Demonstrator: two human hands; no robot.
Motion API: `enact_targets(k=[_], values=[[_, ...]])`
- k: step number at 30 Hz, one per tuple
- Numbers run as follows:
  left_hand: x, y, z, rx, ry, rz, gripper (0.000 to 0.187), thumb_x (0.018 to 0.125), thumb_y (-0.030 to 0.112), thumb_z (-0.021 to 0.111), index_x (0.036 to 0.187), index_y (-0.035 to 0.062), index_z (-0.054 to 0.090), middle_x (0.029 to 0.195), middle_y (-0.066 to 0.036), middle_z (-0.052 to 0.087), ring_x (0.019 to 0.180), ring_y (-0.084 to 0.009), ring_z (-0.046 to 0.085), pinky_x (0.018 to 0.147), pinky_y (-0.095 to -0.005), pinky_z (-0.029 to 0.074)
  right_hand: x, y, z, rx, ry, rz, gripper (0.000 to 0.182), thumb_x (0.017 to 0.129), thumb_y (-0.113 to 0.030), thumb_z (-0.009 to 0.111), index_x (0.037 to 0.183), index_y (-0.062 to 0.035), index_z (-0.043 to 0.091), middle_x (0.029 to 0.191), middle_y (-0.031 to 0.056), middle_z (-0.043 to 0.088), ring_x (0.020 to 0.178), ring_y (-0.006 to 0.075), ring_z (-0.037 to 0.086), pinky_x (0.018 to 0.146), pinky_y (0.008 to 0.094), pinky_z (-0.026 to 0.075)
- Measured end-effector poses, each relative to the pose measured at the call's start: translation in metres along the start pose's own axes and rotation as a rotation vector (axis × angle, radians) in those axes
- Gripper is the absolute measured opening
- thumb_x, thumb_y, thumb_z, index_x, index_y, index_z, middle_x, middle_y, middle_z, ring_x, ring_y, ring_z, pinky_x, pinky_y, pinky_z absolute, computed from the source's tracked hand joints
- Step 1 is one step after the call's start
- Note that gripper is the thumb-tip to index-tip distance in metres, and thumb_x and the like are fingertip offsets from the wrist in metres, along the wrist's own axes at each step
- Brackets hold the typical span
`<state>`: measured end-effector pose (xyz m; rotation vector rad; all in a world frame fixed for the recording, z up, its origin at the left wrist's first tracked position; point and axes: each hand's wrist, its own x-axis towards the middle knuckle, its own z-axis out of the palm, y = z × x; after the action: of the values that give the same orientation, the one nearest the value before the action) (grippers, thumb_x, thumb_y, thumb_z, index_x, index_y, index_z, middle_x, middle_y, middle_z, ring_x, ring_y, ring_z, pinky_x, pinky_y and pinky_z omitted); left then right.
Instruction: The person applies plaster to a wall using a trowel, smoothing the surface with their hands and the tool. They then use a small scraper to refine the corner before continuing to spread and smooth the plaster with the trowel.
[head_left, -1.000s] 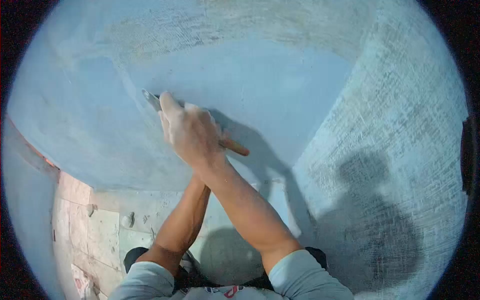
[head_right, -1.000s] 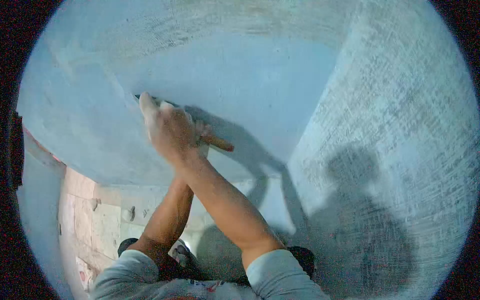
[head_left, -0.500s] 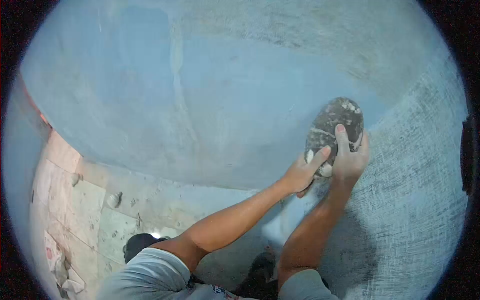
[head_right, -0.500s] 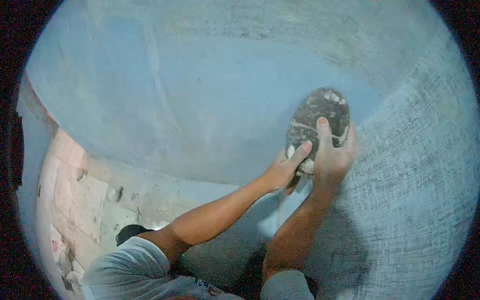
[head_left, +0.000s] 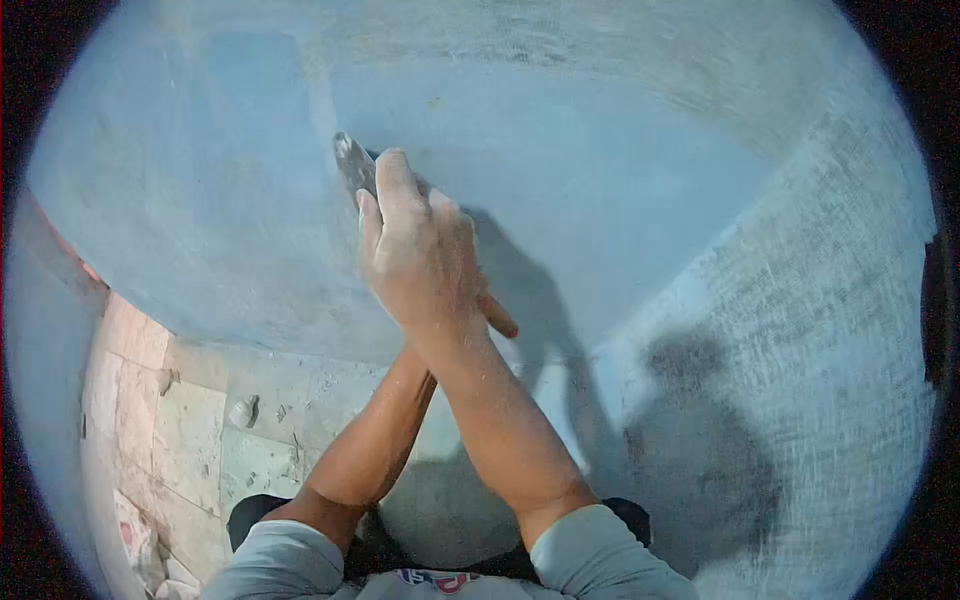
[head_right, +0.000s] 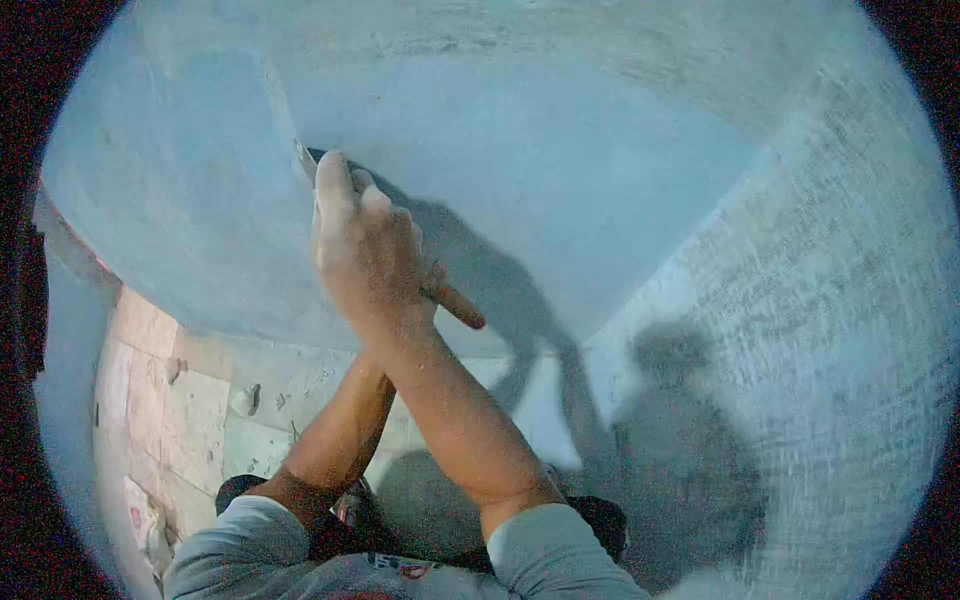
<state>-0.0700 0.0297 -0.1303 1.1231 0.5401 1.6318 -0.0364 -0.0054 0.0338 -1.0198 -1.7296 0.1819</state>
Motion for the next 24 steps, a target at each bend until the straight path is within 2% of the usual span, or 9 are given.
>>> enact_targets(k=[5,7,10,12,14,19,20,23,24], values=[[-0.008,0.008,0.066,-0.343,0.058,-0.001,0.054,0.115,0.039,0.038,0.152,-0.0003,0.041,0.142,-0.012,0.055,0.129,-0.0239,0.054,0.111,-0.0400,0.047,-0.012,0.035,-0.061,0.229,-0.028,0.100,0.024,0.097,-0.008,0.063,0.120,-0.0029,0.059,0.088,0.0101,0.073,0.080,0.0216,0.072,0.076,0.0404,0.057],[-0.005,0.021,0.110,-0.217,0.147,-0.008,0.055,0.113,0.044,0.044,0.145,0.0001,0.051,0.140,-0.011,0.057,0.124,-0.0210,0.057,0.108,-0.0368,0.046,-0.025,0.053,-0.093,0.288,0.160,0.018,0.036,0.099,-0.009,0.060,0.133,-0.0021,0.055,0.099,0.0063,0.070,0.086,0.0132,0.066,0.082,0.0349,0.056],[0.007,0.041,0.144,-0.233,0.006,-0.037,0.051,0.113,0.044,0.048,0.136,-0.0003,0.057,0.131,-0.009,0.062,0.118,-0.0185,0.058,0.101,-0.0338,0.047,-0.043,0.117,-0.124,0.287,0.240,-0.133,0.045,0.100,-0.024,0.065,0.135,0.0041,0.056,0.102,0.0124,0.071,0.080,0.0208,0.070,0.077,0.0358,0.058],[0.010,0.051,0.153,-0.242,-0.042,-0.078,0.057,0.111,0.049,0.050,0.135,-0.0015,0.060,0.127,-0.008,0.065,0.116,-0.0185,0.058,0.099,-0.0337,0.048,-0.056,0.121,-0.147,0.234,0.062,0.050,0.042,0.102,-0.020,0.063,0.135,0.0047,0.056,0.098,0.0119,0.069,0.075,0.0184,0.068,0.069,0.0322,0.056],[0.009,0.068,0.157,-0.018,-0.064,-0.166,0.061,0.110,0.053,0.051,0.133,-0.0027,0.062,0.126,-0.009,0.066,0.114,-0.0191,0.059,0.100,-0.0339,0.048,-0.072,0.114,-0.167,0.227,-0.216,0.561,0.039,0.102,-0.018,0.063,0.133,0.0050,0.056,0.093,0.0091,0.069,0.069,0.0148,0.065,0.061,0.0288,0.052],[0.027,0.070,0.142,0.314,-0.597,-0.291,0.064,0.107,0.055,0.054,0.138,0.0001,0.061,0.125,-0.006,0.067,0.112,-0.0187,0.060,0.098,-0.0356,0.049,-0.086,0.164,-0.190,0.474,0.061,0.572,0.030,0.101,-0.012,0.064,0.126,0.0041,0.061,0.080,0.0027,0.066,0.059,0.0081,0.055,0.046,0.0268,0.040],[0.024,0.079,0.136,0.384,-0.667,-0.142,0.057,0.107,0.053,0.057,0.127,0.0007,0.069,0.118,-0.009,0.073,0.107,-0.0223,0.066,0.090,-0.0362,0.052,-0.083,0.162,-0.195,0.518,0.111,0.544,0.029,0.101,-0.011,0.065,0.126,0.0038,0.061,0.080,0.0025,0.065,0.059,0.0082,0.055,0.046,0.0264,0.040],[0.030,0.149,0.129,1.088,-0.962,-0.252,0.045,0.105,0.043,0.064,0.108,0.0003,0.076,0.108,-0.014,0.076,0.097,-0.0267,0.071,0.083,-0.0368,0.054,-0.087,0.186,-0.200,0.708,0.183,0.443,0.030,0.100,-0.014,0.067,0.125,0.0015,0.063,0.081,0.0032,0.064,0.065,0.0086,0.057,0.048,0.0249,0.041],[0.028,0.165,0.132,0.992,-0.889,-0.096,0.040,0.103,0.039,0.067,0.104,0.0003,0.077,0.105,-0.015,0.076,0.096,-0.0283,0.072,0.083,-0.0376,0.055,-0.094,0.190,-0.191,0.752,0.226,0.473,0.029,0.100,-0.016,0.068,0.124,0.0007,0.064,0.081,0.0035,0.064,0.067,0.0090,0.058,0.049,0.0257,0.042]])
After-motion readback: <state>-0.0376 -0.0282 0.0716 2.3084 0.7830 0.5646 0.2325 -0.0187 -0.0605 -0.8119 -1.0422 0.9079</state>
